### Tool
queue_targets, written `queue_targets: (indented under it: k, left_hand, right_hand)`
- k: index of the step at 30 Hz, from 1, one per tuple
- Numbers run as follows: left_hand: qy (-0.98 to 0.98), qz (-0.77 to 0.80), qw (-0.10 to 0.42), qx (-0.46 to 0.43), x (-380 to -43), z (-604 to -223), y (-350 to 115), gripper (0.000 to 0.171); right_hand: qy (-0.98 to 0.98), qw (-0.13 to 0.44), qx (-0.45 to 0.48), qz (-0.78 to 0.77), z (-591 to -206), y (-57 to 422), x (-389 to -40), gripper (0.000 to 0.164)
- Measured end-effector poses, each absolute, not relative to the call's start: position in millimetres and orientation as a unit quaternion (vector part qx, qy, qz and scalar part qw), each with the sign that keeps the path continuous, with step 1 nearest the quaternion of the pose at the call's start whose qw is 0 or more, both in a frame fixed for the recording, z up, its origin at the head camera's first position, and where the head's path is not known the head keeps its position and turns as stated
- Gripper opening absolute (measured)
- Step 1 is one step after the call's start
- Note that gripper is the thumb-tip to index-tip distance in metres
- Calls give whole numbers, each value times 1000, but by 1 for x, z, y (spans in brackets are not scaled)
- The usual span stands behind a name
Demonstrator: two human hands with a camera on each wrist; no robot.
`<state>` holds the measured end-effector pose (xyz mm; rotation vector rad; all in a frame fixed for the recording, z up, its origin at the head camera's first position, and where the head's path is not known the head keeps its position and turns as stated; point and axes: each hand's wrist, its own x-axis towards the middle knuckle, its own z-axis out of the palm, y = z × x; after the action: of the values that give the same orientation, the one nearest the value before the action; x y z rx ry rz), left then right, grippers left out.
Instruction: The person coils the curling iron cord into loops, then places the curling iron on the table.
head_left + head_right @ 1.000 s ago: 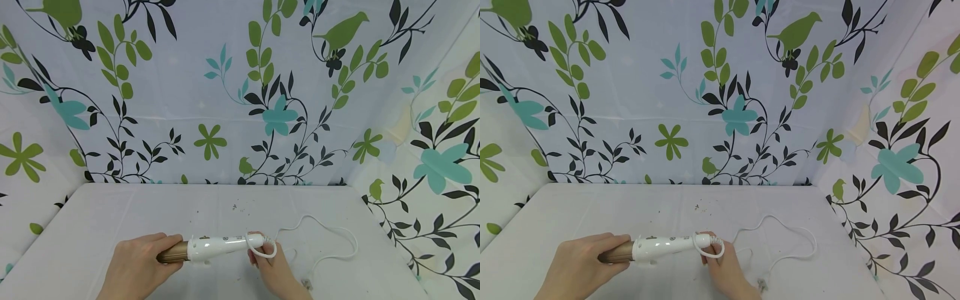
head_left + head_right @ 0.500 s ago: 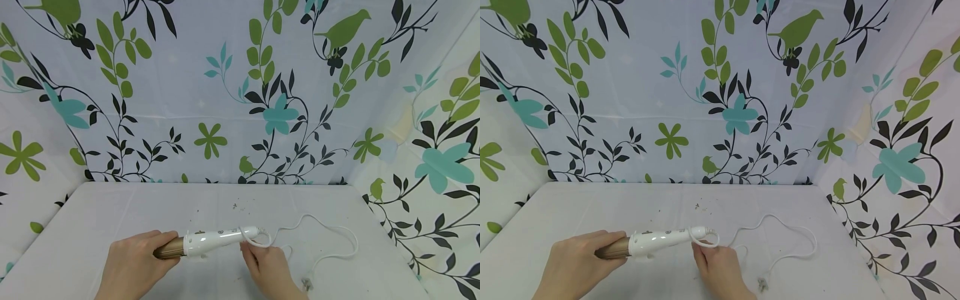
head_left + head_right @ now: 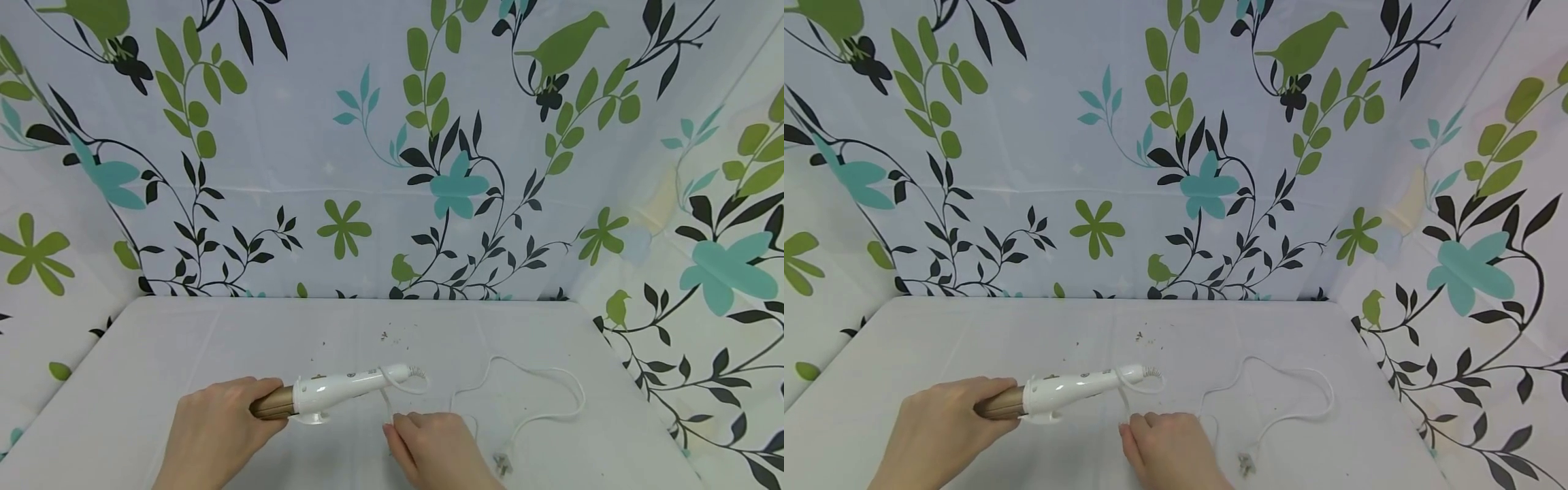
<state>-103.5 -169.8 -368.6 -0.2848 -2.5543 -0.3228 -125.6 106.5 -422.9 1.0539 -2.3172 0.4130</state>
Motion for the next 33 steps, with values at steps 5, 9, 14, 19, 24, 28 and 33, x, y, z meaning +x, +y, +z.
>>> queue_targets:
  k: [5, 9, 14, 19, 24, 28, 33]
  left_hand:
    - [-958, -123, 244, -92, -104, -370, -172, 29]
    - [-958, -122, 243, -90, -106, -372, -172, 26]
    - [-961, -122, 231, -89, -108, -373, -173, 24]
    - [-973, -134, 172, -76, -109, -373, -172, 25]
    - [-979, -144, 126, -66, -110, -373, -171, 26]
    - [-982, -146, 103, -64, -110, -372, -170, 27]
    - [-982, -145, 99, -73, -109, -371, -171, 26]
  right_hand:
    - [-861, 249, 427, 122, -418, 107, -120, 44]
    - [-865, 203, 447, 102, -411, 110, -118, 29]
    - [-858, 209, 459, 93, -399, 118, -116, 21]
    - [-817, 274, 495, 112, -397, 123, -118, 27]
    - [-796, 280, 520, 132, -389, 127, -118, 16]
    - [-776, 317, 525, 150, -383, 129, -118, 33]
    - [-761, 356, 514, 175, -377, 127, -118, 30]
